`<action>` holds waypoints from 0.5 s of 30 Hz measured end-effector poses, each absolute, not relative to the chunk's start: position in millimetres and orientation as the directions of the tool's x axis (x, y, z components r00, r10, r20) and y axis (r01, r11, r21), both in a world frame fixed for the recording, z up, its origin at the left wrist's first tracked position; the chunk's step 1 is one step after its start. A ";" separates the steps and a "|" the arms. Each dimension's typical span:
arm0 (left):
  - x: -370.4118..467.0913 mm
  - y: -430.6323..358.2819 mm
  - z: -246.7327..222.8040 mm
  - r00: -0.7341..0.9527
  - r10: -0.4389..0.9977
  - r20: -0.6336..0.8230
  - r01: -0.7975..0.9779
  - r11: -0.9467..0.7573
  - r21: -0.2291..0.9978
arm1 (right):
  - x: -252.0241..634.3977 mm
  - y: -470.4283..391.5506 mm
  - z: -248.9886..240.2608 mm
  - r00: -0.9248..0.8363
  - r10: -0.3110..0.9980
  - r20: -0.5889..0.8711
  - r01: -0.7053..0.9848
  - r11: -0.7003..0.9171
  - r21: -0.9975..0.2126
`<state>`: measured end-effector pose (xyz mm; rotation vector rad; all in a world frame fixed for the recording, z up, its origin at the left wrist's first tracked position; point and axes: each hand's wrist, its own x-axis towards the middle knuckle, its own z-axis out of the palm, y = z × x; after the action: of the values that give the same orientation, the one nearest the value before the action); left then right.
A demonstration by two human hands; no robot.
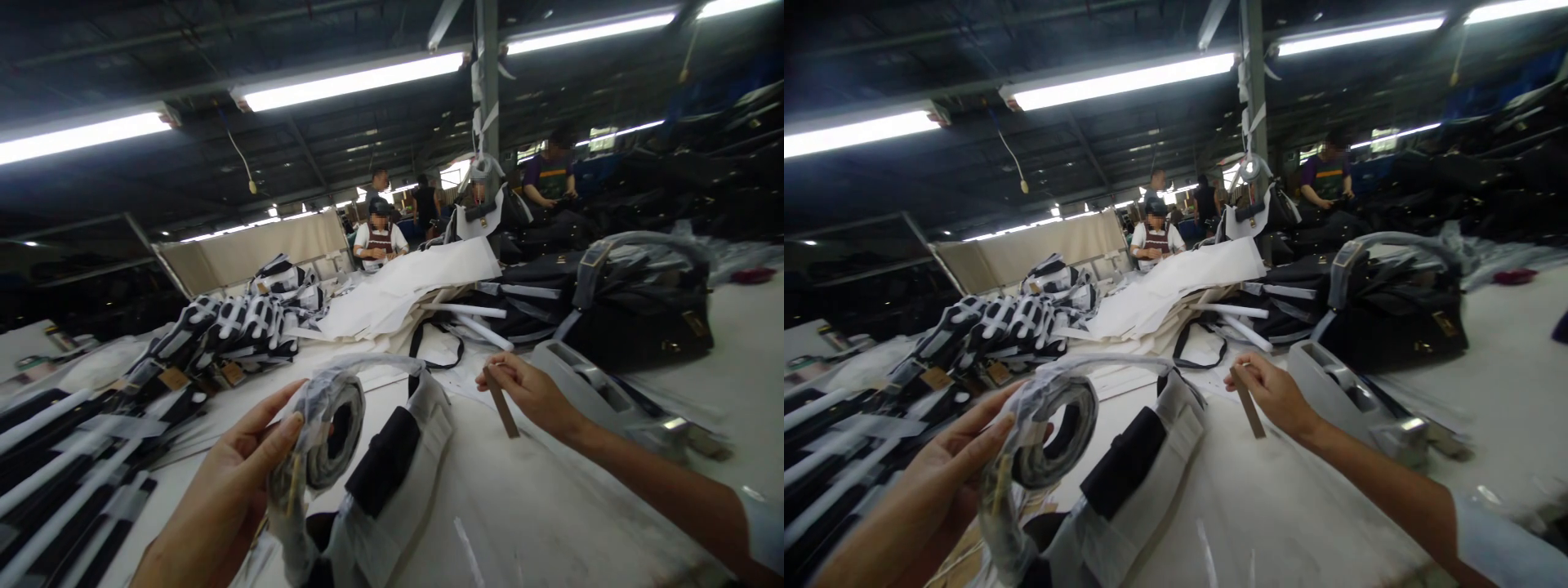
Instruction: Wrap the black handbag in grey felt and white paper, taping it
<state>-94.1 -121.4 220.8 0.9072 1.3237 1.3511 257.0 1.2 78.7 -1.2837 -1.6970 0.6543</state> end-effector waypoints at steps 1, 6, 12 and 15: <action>-94.4 -121.5 220.9 -0.206 0.970 -0.126 -0.152 0.096 0.984 | 253.9 -6.8 69.9 -0.108 0.942 0.318 0.464 0.331 -0.822; -96.5 -123.9 223.9 -0.124 0.989 -0.081 -0.170 0.060 0.984 | 256.8 -33.2 7.0 -0.343 0.914 0.217 0.470 0.367 -0.803; -96.2 -126.5 226.5 -0.043 0.999 -0.024 -0.153 0.017 0.988 | 247.9 -42.4 34.6 -0.282 0.893 0.351 0.388 0.440 -0.809; -93.4 -127.1 227.0 -0.036 0.999 -0.010 -0.126 0.005 0.992 | 215.9 -67.4 91.2 -0.391 0.874 0.289 0.294 0.416 -0.860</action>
<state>-93.4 -127.1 227.0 1.0923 1.1451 1.2873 215.9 -67.4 91.2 -0.9950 -1.8975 0.9478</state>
